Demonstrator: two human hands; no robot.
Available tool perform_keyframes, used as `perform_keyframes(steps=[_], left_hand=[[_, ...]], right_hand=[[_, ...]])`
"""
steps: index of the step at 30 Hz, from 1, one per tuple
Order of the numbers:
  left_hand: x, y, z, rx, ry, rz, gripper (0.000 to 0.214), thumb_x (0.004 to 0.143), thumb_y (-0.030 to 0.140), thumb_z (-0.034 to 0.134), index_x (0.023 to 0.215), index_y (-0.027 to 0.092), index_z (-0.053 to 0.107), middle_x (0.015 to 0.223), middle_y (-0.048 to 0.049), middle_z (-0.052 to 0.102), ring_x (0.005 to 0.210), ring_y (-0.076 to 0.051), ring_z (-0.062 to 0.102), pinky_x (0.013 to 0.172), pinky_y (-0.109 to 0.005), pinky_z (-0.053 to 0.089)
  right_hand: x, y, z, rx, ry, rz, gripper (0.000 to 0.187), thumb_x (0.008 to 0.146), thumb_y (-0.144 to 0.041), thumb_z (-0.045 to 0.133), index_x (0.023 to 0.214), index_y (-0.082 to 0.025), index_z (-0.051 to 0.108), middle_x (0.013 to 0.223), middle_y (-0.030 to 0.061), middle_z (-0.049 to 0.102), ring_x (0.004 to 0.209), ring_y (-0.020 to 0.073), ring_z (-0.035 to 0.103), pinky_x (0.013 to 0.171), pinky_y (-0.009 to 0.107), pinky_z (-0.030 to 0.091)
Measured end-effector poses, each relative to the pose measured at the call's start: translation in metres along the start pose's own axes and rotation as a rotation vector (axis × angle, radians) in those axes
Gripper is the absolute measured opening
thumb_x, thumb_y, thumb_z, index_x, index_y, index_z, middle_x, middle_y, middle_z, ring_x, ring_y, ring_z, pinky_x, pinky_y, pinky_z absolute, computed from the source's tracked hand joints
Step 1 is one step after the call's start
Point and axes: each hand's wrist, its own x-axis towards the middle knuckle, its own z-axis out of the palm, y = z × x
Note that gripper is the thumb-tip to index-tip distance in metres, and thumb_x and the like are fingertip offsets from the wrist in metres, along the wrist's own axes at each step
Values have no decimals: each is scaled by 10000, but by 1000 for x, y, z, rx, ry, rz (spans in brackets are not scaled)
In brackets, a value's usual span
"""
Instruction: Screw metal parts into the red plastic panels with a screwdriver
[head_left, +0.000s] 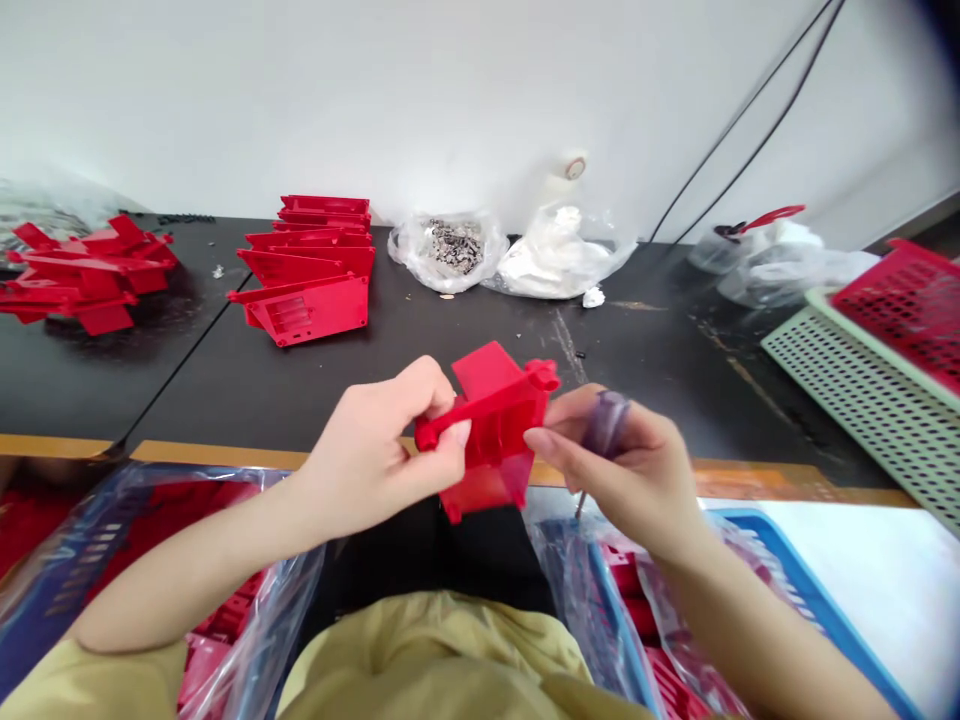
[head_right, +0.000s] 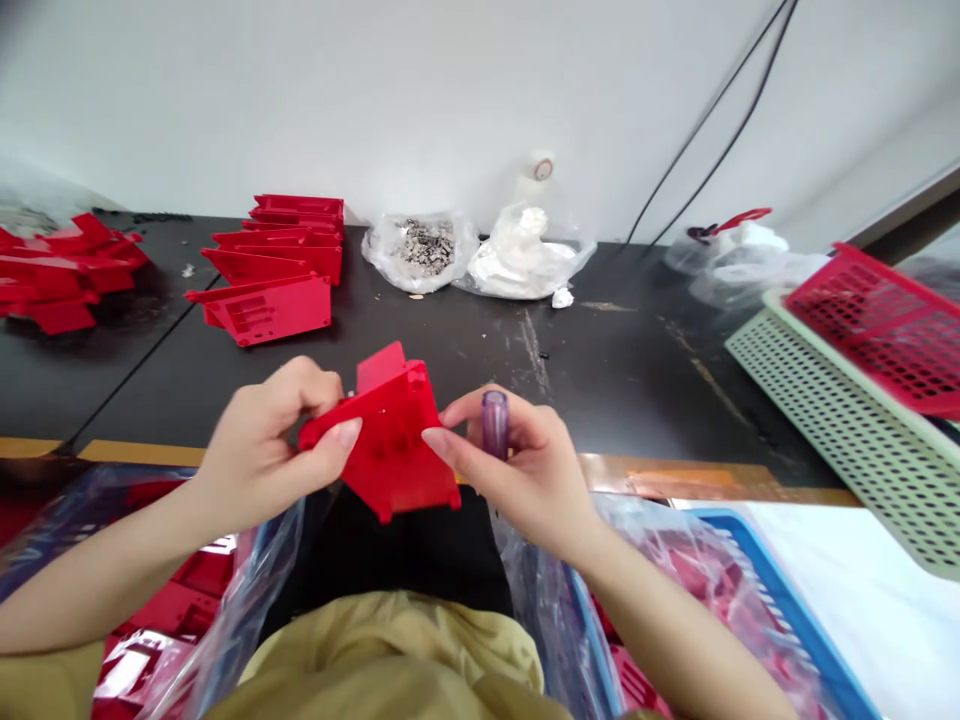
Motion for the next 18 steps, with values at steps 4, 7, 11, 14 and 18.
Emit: perform_keyframes(steps=[4, 7, 11, 14, 18], left_hand=[[-2, 5, -4, 484, 224, 538, 245, 771, 76, 564, 637, 202, 403, 560, 59, 495, 526, -83, 486, 564, -203, 468], [-5, -11, 9, 558, 296, 742, 234, 689, 25, 570, 610, 206, 443, 535, 65, 518, 548, -103, 533, 821, -264, 591], [-15, -41, 35, 579, 340, 790, 252, 678, 29, 580, 561, 205, 442, 503, 80, 513, 506, -94, 497, 845, -264, 611], [-24, -57, 49, 619, 275, 781, 240, 732, 54, 597, 584, 205, 484, 526, 82, 528, 516, -89, 500, 873, -264, 606], [-34, -69, 56, 644, 224, 680, 172, 788, 49, 638, 706, 190, 585, 626, 60, 611, 599, -97, 556, 929, -300, 585]], right_hand=[[8, 5, -11, -162, 77, -392, 162, 791, -173, 762, 928, -257, 747, 597, -45, 632, 473, 94, 531, 456, 224, 418], [18, 20, -15, -225, 16, -495, 184, 824, -120, 708, 942, -252, 757, 748, -18, 726, 565, 102, 602, 527, 229, 456], [22, 45, -13, -308, -47, -516, 173, 845, -100, 680, 926, -231, 758, 735, -19, 729, 563, 89, 590, 539, 220, 448], [15, 62, -9, -367, -29, -454, 162, 854, -143, 691, 974, -231, 754, 779, -14, 739, 583, 88, 595, 561, 223, 450], [4, 76, -8, -427, 104, -319, 140, 886, -192, 652, 980, -239, 743, 781, -15, 729, 553, 88, 571, 541, 229, 420]])
